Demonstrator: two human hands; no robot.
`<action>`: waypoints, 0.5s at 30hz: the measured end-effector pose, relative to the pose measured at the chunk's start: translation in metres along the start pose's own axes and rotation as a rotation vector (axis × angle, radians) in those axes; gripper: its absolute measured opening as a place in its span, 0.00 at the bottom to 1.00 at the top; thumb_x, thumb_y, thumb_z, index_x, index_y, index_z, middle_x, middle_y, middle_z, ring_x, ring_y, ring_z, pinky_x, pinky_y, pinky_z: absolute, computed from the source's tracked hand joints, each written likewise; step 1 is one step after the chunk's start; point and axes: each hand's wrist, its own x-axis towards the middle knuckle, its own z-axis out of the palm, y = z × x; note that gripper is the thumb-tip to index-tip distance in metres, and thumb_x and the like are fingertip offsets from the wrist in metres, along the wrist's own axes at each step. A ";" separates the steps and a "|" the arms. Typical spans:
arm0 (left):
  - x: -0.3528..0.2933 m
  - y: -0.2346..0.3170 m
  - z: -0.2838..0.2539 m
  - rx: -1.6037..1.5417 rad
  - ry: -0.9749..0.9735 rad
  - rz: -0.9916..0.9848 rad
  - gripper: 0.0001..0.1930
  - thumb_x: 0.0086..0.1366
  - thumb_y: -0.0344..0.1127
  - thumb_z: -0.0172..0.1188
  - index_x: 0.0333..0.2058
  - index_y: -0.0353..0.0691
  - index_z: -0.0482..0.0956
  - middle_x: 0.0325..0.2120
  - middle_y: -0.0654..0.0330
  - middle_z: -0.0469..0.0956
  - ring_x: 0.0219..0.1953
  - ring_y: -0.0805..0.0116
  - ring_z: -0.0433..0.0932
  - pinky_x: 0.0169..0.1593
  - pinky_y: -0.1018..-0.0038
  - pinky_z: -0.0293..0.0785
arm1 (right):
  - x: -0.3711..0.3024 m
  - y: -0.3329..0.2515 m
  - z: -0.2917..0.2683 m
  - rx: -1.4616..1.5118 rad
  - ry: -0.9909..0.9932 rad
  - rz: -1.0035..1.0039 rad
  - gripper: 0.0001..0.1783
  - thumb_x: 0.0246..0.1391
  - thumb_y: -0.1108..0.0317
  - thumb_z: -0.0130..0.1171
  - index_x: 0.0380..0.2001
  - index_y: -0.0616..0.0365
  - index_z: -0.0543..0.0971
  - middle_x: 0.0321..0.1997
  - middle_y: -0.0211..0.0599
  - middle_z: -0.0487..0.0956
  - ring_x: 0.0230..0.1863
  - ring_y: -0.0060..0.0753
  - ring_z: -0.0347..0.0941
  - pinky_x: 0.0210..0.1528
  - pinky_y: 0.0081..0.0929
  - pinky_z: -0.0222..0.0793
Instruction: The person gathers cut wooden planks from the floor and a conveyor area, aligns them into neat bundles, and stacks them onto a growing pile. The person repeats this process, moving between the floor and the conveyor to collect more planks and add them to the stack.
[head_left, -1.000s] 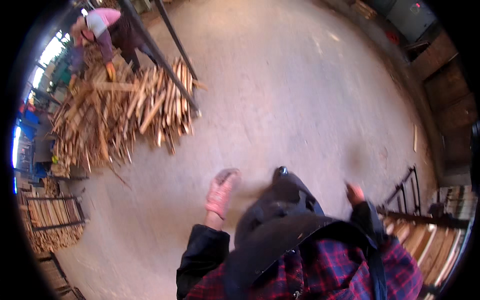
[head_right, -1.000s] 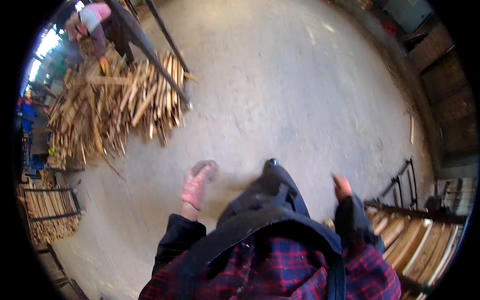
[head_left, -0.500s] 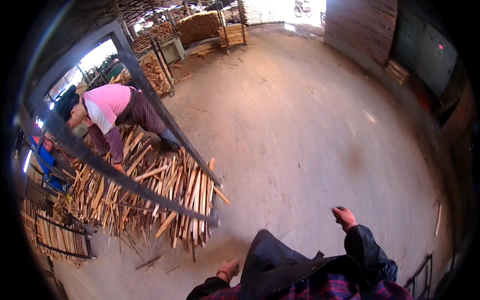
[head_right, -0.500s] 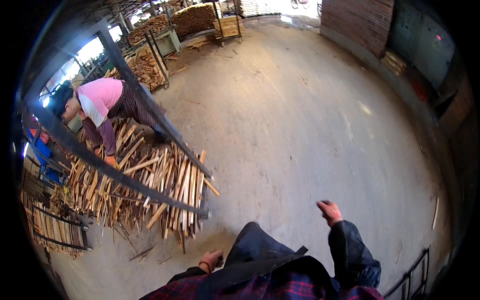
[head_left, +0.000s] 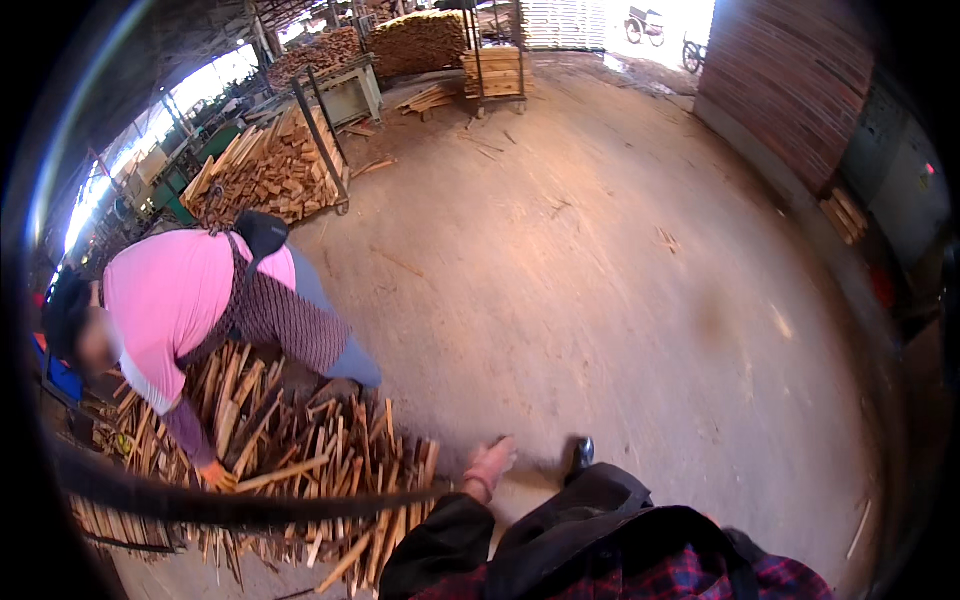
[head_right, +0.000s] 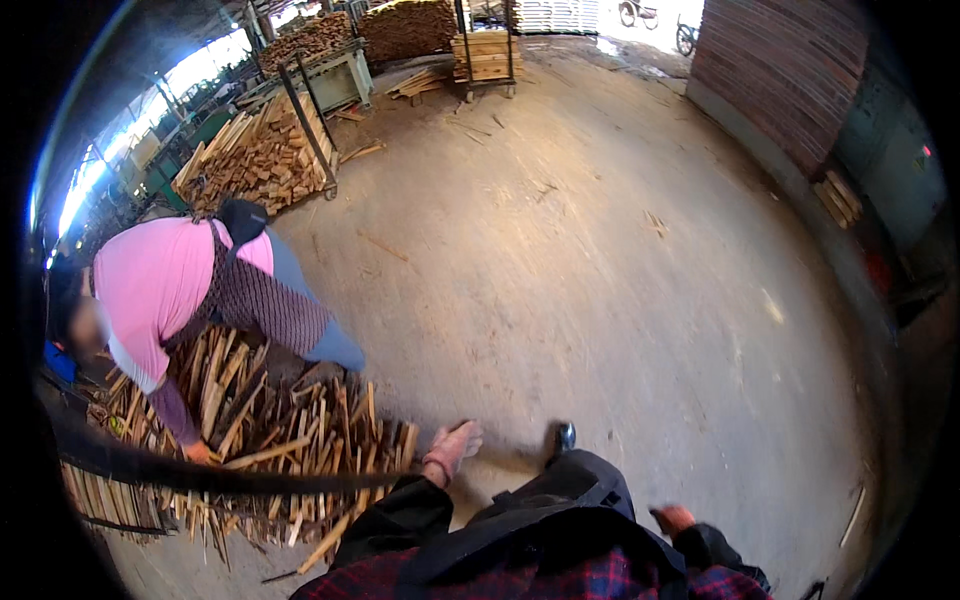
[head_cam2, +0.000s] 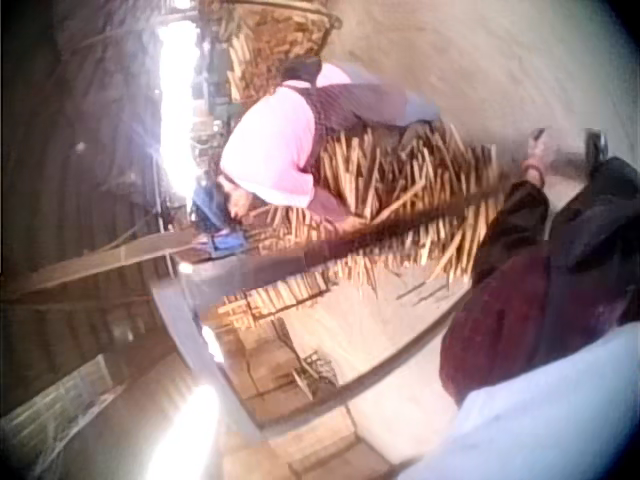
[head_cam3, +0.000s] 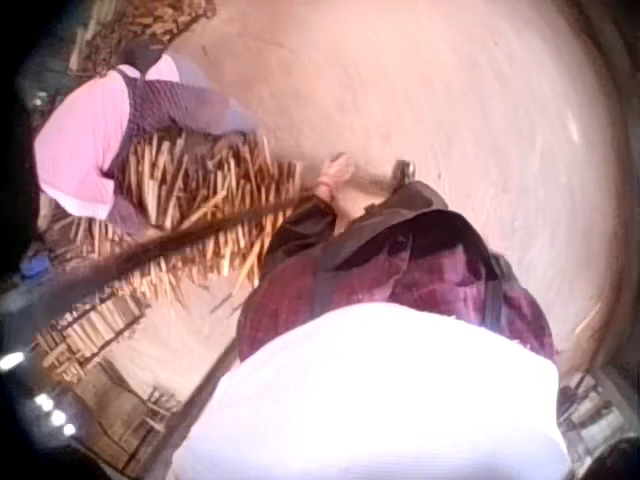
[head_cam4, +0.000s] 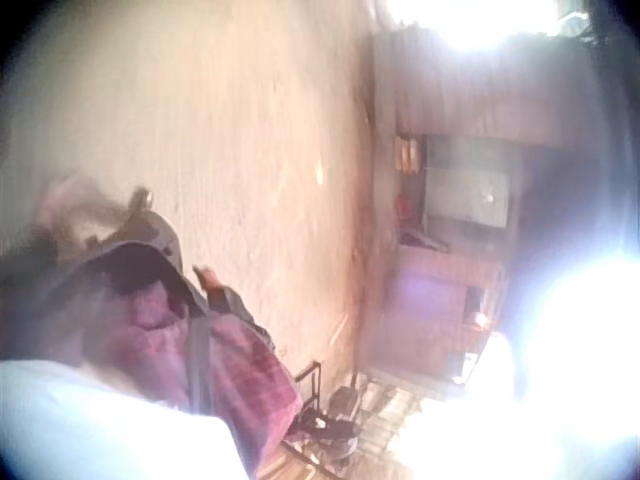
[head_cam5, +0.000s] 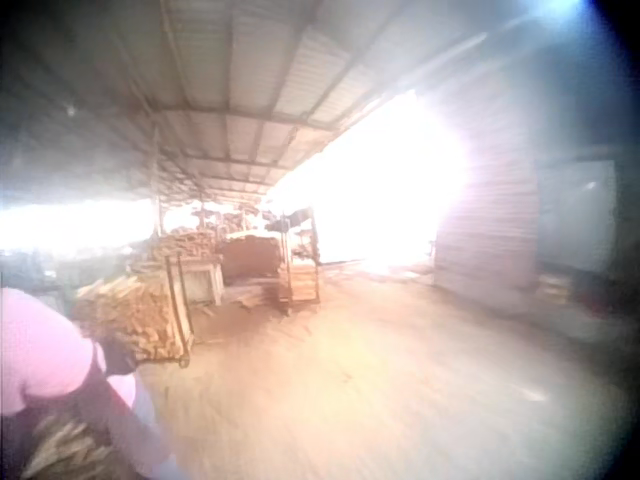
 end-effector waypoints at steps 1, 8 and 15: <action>0.015 0.053 0.026 -0.026 -0.011 0.028 0.12 0.64 0.40 0.60 0.40 0.38 0.78 0.28 0.63 0.78 0.28 0.68 0.77 0.31 0.71 0.73 | 0.009 0.020 -0.001 -0.029 -0.104 0.091 0.13 0.60 0.64 0.48 0.44 0.48 0.78 0.27 0.40 0.79 0.29 0.46 0.77 0.31 0.47 0.70; 0.191 0.167 -0.003 0.035 0.004 -0.011 0.12 0.63 0.42 0.59 0.38 0.41 0.80 0.27 0.64 0.78 0.26 0.73 0.74 0.30 0.75 0.71 | 0.244 0.110 -0.260 -0.277 0.144 0.137 0.11 0.60 0.60 0.49 0.42 0.43 0.79 0.25 0.38 0.77 0.30 0.42 0.75 0.27 0.45 0.67; 0.295 0.132 -0.148 0.080 0.515 -0.412 0.15 0.63 0.49 0.57 0.27 0.43 0.76 0.16 0.59 0.71 0.19 0.61 0.73 0.24 0.60 0.67 | 0.546 -0.177 -0.757 0.564 0.521 -0.281 0.18 0.61 0.55 0.52 0.38 0.60 0.79 0.29 0.41 0.76 0.27 0.33 0.71 0.34 0.32 0.71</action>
